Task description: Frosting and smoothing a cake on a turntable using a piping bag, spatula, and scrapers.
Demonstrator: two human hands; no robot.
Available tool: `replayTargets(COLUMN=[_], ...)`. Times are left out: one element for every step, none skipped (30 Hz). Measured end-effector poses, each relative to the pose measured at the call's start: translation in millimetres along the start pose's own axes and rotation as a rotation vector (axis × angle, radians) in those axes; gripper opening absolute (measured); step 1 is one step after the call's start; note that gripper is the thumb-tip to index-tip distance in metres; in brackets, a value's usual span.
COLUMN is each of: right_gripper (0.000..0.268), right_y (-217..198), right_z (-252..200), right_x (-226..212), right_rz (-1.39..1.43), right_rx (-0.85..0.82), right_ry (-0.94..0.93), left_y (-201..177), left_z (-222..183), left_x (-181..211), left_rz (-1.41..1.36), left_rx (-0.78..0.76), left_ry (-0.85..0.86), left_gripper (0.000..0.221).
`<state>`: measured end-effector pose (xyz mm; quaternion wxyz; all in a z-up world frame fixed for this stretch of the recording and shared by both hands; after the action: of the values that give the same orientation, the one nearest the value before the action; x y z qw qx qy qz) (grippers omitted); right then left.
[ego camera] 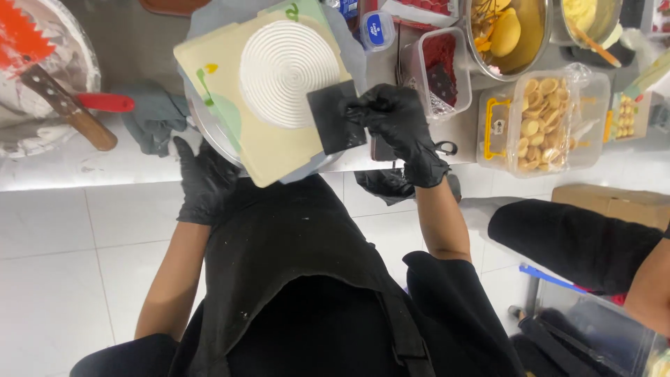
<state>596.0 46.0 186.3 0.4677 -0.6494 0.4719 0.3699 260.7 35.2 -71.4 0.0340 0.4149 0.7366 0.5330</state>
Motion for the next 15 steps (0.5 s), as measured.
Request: replayTargets(right_gripper=[0.014, 0.017, 0.019, 0.019, 0.02, 0.021, 0.021, 0.022, 0.023, 0.023, 0.022, 0.021, 0.021, 0.021, 0.022], right_y=[3.7, 9.5, 16.2, 17.8, 21.5, 26.9, 30.4, 31.1, 31.9, 31.4, 30.6, 30.4, 31.4, 29.4, 27.4], right_z=[6.6, 16.8, 27.0, 33.9, 40.9, 42.9, 42.2, 44.7, 47.5, 48.5, 49.5, 48.0, 44.1, 41.7, 39.4], right_x=[-1.7, -8.1, -15.0, -17.4, -20.8, -21.3, -20.0, -20.1, -20.3, -17.9, -18.8, -18.1, -20.4, -21.9, -23.7], right_rz=[-0.005, -0.029, -0.053, -0.056, -0.132, -0.204, -0.201, -0.197, -0.193, -0.188, -0.217, -0.243, -0.235, -0.255, -0.275], right_rx=[-0.018, -0.06, -0.102, -0.119, -0.149, -0.175, -0.188, -0.185, -0.182, -0.183, -0.171, -0.157, -0.156, -0.133, -0.11], right_ry=[0.003, -0.022, -0.048, -0.053, -0.063, -0.064, -0.06, -0.051, -0.042, -0.042, -0.079, -0.109, -0.101, -0.067, -0.033], left_y=[17.9, 29.2, 42.6, 34.9, 34.6, 34.1, 27.4, 31.6, 35.6, 48.4, 56.8, 64.4, 47.1, 26.9, 6.2], left_z=[-10.1, -19.1, -29.7, -23.0, -11.4, -5.8, -8.1, -4.0, -0.9, -3.7, -5.6, -9.5, -6.3, -1.0, 3.6], left_x=[-10.9, -7.3, -2.2, 3.7, 0.8, -3.4, 3.1, 16.9, 31.9, 34.0, 32.4, 29.7, 8.6, -14.1, -36.0], left_rz=[-0.012, 0.115, 0.243, 0.236, 0.097, -0.039, -0.044, -0.139, -0.234, -0.231, -0.172, -0.112, -0.109, -0.001, 0.108], left_rx=[0.012, 0.12, 0.227, 0.238, 0.128, 0.02, 0.033, -0.072, -0.178, -0.175, -0.119, -0.059, -0.053, -0.004, 0.044], left_ry=[0.009, 0.108, 0.206, 0.219, 0.166, 0.105, 0.108, 0.157, 0.207, 0.206, 0.163, 0.113, 0.105, 0.046, -0.014], left_gripper=[0.105, 0.104, 0.106, 0.106, 0.108, 0.111, 0.111, 0.113, 0.115, 0.115, 0.113, 0.11, 0.11, 0.108, 0.105])
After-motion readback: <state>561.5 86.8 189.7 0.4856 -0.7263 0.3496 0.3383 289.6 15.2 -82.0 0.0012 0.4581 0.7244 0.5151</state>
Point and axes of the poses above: each hand's wrist, its own z-axis towards the middle knuckle, its own y-axis out of the palm, x = y × z, the point moved 9 cm from there along z, towards the middle knuckle, and after that the axes turned 10 degrees about -x, right-handed, at the moved point
